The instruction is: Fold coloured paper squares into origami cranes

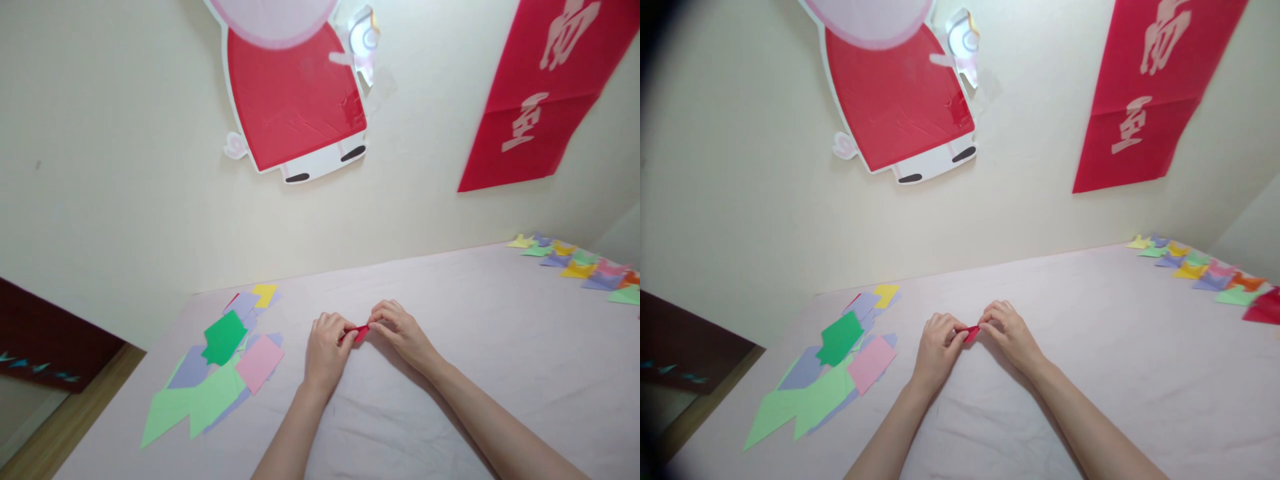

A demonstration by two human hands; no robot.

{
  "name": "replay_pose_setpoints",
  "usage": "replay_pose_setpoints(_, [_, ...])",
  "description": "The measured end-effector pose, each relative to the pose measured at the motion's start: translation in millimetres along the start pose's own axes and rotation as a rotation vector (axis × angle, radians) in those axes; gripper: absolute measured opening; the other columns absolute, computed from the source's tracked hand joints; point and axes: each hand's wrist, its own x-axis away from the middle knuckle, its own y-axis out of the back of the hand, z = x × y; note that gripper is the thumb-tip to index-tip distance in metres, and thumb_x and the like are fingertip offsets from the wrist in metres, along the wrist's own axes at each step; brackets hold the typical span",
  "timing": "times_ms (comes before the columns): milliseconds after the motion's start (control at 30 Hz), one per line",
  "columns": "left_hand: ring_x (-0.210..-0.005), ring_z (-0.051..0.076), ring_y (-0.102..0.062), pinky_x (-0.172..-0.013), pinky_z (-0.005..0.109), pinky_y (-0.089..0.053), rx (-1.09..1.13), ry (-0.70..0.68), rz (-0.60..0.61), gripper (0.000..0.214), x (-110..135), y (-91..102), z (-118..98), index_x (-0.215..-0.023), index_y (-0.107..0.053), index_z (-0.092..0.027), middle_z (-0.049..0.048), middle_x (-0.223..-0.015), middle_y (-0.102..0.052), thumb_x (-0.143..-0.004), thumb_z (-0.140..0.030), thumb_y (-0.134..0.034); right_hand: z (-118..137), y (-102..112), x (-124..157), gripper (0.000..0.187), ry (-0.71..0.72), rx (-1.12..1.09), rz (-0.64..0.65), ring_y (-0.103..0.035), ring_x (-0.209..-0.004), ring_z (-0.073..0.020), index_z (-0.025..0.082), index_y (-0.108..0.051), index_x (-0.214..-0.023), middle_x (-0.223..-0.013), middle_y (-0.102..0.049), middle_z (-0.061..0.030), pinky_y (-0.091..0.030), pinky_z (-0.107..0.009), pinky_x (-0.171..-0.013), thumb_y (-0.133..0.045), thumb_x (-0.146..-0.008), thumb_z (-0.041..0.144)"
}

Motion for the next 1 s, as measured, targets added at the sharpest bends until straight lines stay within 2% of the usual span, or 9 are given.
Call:
replay_pose_setpoints(100, [-0.084, 0.021, -0.052, -0.077, 0.034, -0.034, -0.023, -0.021, 0.024, 0.012, -0.2, -0.8, -3.7, -0.075, -0.066, -0.023, 0.0013, -0.08, -0.066, -0.088, -0.024, -0.065, 1.9, -0.2, 0.1, 0.018, 0.033, 0.015, 0.016, -0.054, -0.085, -0.0218, 0.023, -0.066, -0.074, -0.079, -0.063, -0.0031, -0.039, -0.037, -0.083, -0.058, -0.09, 0.029])
replay_pose_setpoints(200, [-0.083, 0.021, -0.052, -0.078, 0.034, -0.035, 0.01, 0.006, -0.005, 0.016, 0.3, -1.6, -3.6, -0.072, -0.064, -0.023, 0.0009, -0.077, -0.065, -0.088, -0.024, -0.065, 0.7, 1.1, 0.4, 0.016, 0.026, 0.009, -0.011, -0.055, -0.087, -0.0218, 0.023, -0.066, -0.076, -0.082, -0.064, -0.0035, -0.04, -0.038, -0.085, -0.058, -0.09, 0.029])
replay_pose_setpoints(300, [-0.082, 0.019, -0.053, -0.078, 0.032, -0.038, 0.126, 0.088, -0.077, 0.014, 1.0, -2.0, -1.2, -0.073, -0.065, -0.022, 0.0003, -0.077, -0.064, -0.088, -0.022, -0.064, -0.5, 0.7, 1.2, 0.019, -0.072, -0.029, -0.098, -0.056, -0.085, -0.0215, 0.022, -0.067, -0.083, -0.085, -0.065, -0.0048, -0.041, -0.036, -0.079, -0.053, -0.092, 0.032])
replay_pose_setpoints(467, [-0.077, 0.016, -0.058, -0.069, 0.026, -0.043, 0.39, 0.246, -0.16, 0.016, 1.5, -4.1, -4.9, -0.077, -0.067, -0.021, 0.0005, -0.079, -0.062, -0.089, -0.029, -0.061, 8.2, -15.5, 4.2, 0.021, -0.239, -0.236, 0.003, -0.056, -0.071, -0.0176, 0.019, -0.067, -0.082, -0.076, -0.064, -0.0023, -0.043, -0.031, -0.067, -0.059, -0.086, 0.038])
replay_pose_setpoints(600, [-0.074, 0.016, -0.059, -0.067, 0.025, -0.044, 0.482, 0.257, -0.183, 0.016, 1.2, -8.4, -11.2, -0.077, -0.069, -0.02, 0.0008, -0.078, -0.062, -0.087, -0.03, -0.062, 13.1, -28.1, 5.8, 0.02, -0.285, -0.337, -0.043, -0.056, -0.07, -0.0164, 0.018, -0.065, -0.081, -0.075, -0.064, -0.0012, -0.045, -0.029, -0.065, -0.063, -0.083, 0.038])
replay_pose_setpoints(733, [-0.072, 0.015, -0.058, -0.065, 0.025, -0.043, 0.549, 0.296, -0.153, 0.014, 0.7, -12.7, -12.2, -0.077, -0.07, -0.019, 0.0011, -0.077, -0.064, -0.084, -0.03, -0.064, 9.4, -28.2, 6.0, 0.021, -0.296, -0.406, -0.087, -0.058, -0.074, -0.0173, 0.019, -0.065, -0.081, -0.076, -0.065, -0.0014, -0.046, -0.03, -0.07, -0.062, -0.084, 0.039])
replay_pose_setpoints(833, [-0.068, 0.014, -0.056, -0.062, 0.024, -0.042, 0.654, 0.35, -0.12, 0.017, 1.0, -15.9, -10.8, -0.074, -0.069, -0.018, 0.0008, -0.074, -0.062, -0.082, -0.032, -0.064, 6.2, -27.1, 5.6, 0.019, -0.305, -0.458, -0.135, -0.059, -0.074, -0.0169, 0.019, -0.065, -0.088, -0.083, -0.066, -0.0017, -0.048, -0.03, -0.071, -0.066, -0.081, 0.037])
replay_pose_setpoints(933, [-0.065, 0.013, -0.055, -0.059, 0.023, -0.042, 0.735, 0.388, -0.087, 0.02, 1.9, -18.9, -8.8, -0.077, -0.068, -0.017, 0.0005, -0.073, -0.063, -0.082, -0.036, -0.064, 4.3, -27.1, 4.8, 0.024, -0.323, -0.537, -0.124, -0.06, -0.075, -0.0169, 0.02, -0.065, -0.093, -0.087, -0.067, -0.0022, -0.049, -0.031, -0.071, -0.071, -0.078, 0.038])
replay_pose_setpoints(1000, [-0.064, 0.013, -0.055, -0.059, 0.023, -0.042, 0.746, 0.399, -0.063, 0.021, 2.5, -20.3, -7.4, -0.08, -0.068, -0.017, 0.0002, -0.073, -0.064, -0.083, -0.037, -0.064, 4.1, -26.8, 4.1, 0.024, -0.331, -0.586, -0.1, -0.06, -0.074, -0.0171, 0.02, -0.065, -0.087, -0.082, -0.066, -0.0018, -0.049, -0.031, -0.071, -0.071, -0.077, 0.041])
